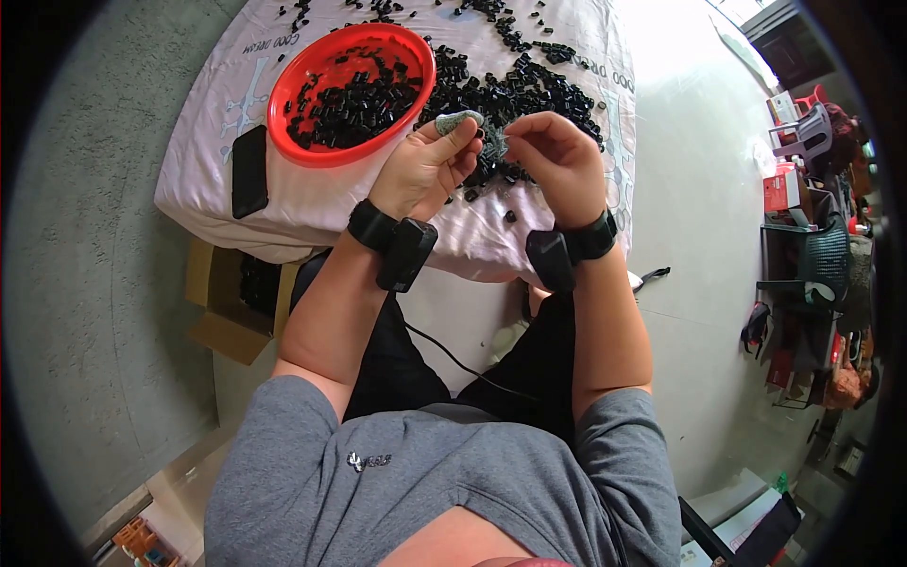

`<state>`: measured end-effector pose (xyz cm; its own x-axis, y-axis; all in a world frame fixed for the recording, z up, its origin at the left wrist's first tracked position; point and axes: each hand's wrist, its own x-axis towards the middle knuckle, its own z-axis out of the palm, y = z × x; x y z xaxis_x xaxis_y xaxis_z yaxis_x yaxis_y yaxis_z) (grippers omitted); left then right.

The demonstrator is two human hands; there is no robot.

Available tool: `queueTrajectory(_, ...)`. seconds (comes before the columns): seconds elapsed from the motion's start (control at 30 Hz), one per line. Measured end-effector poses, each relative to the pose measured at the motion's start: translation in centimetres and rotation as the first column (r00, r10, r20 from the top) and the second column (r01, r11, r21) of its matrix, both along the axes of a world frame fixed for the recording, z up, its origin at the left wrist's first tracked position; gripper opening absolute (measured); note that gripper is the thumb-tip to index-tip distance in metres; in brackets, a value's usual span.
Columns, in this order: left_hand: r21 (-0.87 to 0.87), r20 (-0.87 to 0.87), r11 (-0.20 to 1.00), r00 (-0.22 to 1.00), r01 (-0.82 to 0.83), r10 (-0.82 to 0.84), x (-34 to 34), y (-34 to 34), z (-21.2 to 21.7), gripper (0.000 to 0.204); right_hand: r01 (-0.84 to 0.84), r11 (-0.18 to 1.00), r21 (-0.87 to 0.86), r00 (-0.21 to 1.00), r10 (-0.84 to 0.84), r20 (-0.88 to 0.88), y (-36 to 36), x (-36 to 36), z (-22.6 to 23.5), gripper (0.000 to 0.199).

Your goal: The person picks up a small black component and a green mesh piece by hand and fits the component into the mesh. They repeat this process multiple times, placing each assembled unit onto the table.

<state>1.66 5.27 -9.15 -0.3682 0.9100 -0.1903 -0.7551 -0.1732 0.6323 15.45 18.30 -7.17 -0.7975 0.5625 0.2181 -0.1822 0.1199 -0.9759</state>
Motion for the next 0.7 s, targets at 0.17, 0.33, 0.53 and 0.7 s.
queueTrajectory(0.17, -0.010, 0.006, 0.997, 0.997, -0.077, 0.077, -1.0, -0.1, -0.1, 0.010, 0.177, 0.795, 0.580, 0.912, -0.354, 0.206, 2.2, 0.4, -1.4, 0.023)
queueTrajectory(0.33, -0.024, -0.005, 0.995, 0.996, -0.094, 0.094, -1.6, -0.4, -0.5, 0.011, -0.077, 0.689, 0.721, 0.949, -0.170, 0.264, 1.2, 1.0, -0.7, 0.008)
queueTrajectory(0.53, -0.025, -0.020, 0.997, 0.997, -0.079, 0.079, -1.1, -0.2, -0.2, 0.010, -0.238, 0.693, 0.681, 0.909, -0.088, 0.408, -1.0, 0.9, -1.5, 0.009)
queueTrajectory(0.7, -0.015, -0.044, 0.996, 0.995, -0.091, 0.090, -0.9, 0.1, -0.2, 0.011, -0.267, 0.612, 0.744, 0.857, -0.203, 0.474, -2.0, 0.1, -2.1, 0.007)
